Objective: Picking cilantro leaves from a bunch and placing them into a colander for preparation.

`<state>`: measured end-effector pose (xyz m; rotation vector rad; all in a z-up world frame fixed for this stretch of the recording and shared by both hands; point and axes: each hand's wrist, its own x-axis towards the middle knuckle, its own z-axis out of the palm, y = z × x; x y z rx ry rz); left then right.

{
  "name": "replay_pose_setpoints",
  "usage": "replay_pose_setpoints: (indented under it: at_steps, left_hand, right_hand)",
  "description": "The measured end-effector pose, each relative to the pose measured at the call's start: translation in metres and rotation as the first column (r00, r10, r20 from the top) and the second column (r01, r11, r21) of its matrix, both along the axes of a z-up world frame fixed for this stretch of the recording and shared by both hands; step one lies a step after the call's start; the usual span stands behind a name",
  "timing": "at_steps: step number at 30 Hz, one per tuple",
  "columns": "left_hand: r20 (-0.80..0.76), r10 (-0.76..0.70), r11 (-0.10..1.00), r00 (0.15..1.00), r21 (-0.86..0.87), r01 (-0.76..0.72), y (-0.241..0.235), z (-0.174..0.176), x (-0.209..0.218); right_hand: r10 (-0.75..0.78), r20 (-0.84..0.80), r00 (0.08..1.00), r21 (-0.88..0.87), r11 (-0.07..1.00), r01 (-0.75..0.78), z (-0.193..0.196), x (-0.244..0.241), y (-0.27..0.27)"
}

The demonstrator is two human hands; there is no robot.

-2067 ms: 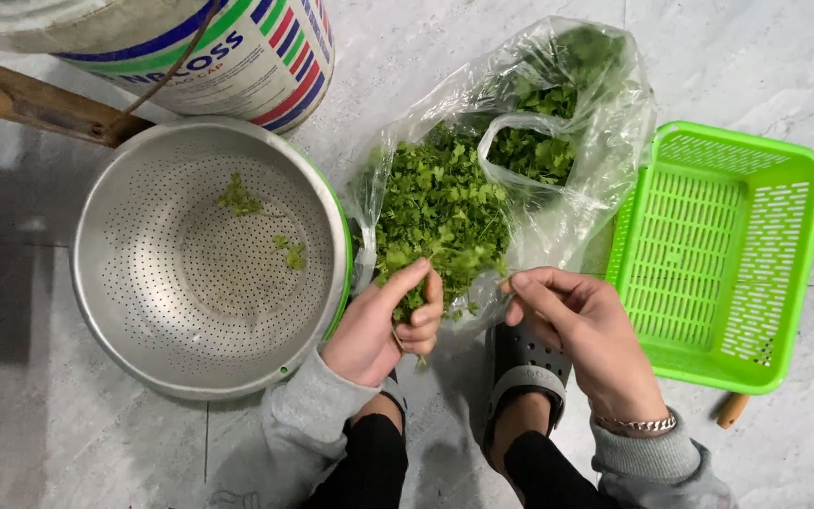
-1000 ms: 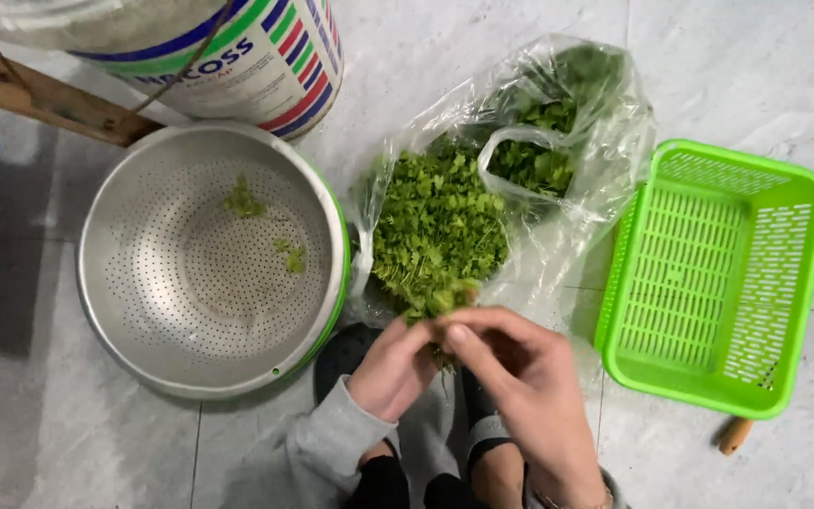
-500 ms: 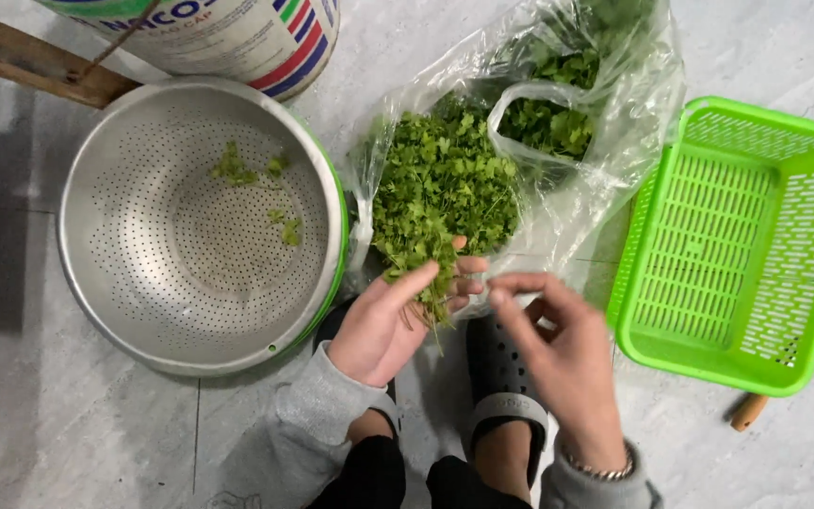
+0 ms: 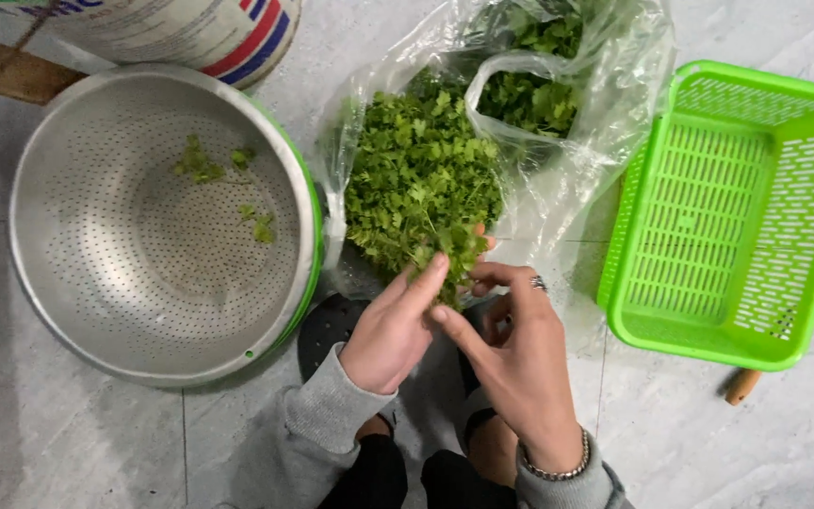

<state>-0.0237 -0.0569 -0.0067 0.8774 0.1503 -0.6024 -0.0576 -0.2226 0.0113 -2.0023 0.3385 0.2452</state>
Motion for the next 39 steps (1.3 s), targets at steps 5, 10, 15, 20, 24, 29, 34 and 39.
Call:
replay_pose_setpoints:
  at_steps: [5,10,15,20,24,29,34,39]
  left_hand:
    - [0.113,-0.069,0.991,0.991,0.124,0.055,-0.013,-0.01,-0.01]
    - [0.282,-0.155,0.944,0.947,0.325,0.058,-0.022,-0.012,-0.01]
    - [0.275,-0.098,0.967,0.956,0.252,0.027,-0.023,-0.022,-0.007]
    - [0.276,-0.069,0.97,0.959,0.242,0.0,-0.029,-0.02,-0.005]
    - [0.106,-0.055,0.995,0.993,0.092,0.045,-0.036,-0.011,0.0]
    - [-0.045,-0.033,0.998,0.998,-0.053,0.03,-0.047,-0.012,-0.001]
    - [-0.01,-0.138,0.99,0.99,0.011,0.138,-0.061,-0.019,-0.001]
    - [-0.092,-0.273,0.933,0.957,0.215,0.287,-0.068,-0.01,0.01]
  right_hand:
    - [0.006,-0.013,1.0,-0.062,0.998,-0.006,-0.014,-0.011,-0.011]
    - [0.007,-0.049,0.999,0.14,0.99,-0.001,-0.026,-0.019,-0.024]
    - [-0.009,-0.023,1.0,0.342,0.94,0.016,-0.029,-0.028,-0.038]
    - [0.025,-0.021,0.999,0.373,0.928,-0.015,-0.013,-0.022,-0.042]
    - [0.072,0.002,0.997,0.191,0.979,-0.071,-0.007,-0.015,-0.043]
    - [0.1,0.022,0.995,0.158,0.982,-0.102,-0.007,-0.013,-0.041]
    - [-0.022,0.092,0.995,-0.051,0.998,0.027,-0.012,-0.017,-0.048]
    - [-0.087,0.036,0.996,0.105,0.991,0.083,-0.007,-0.017,-0.069]
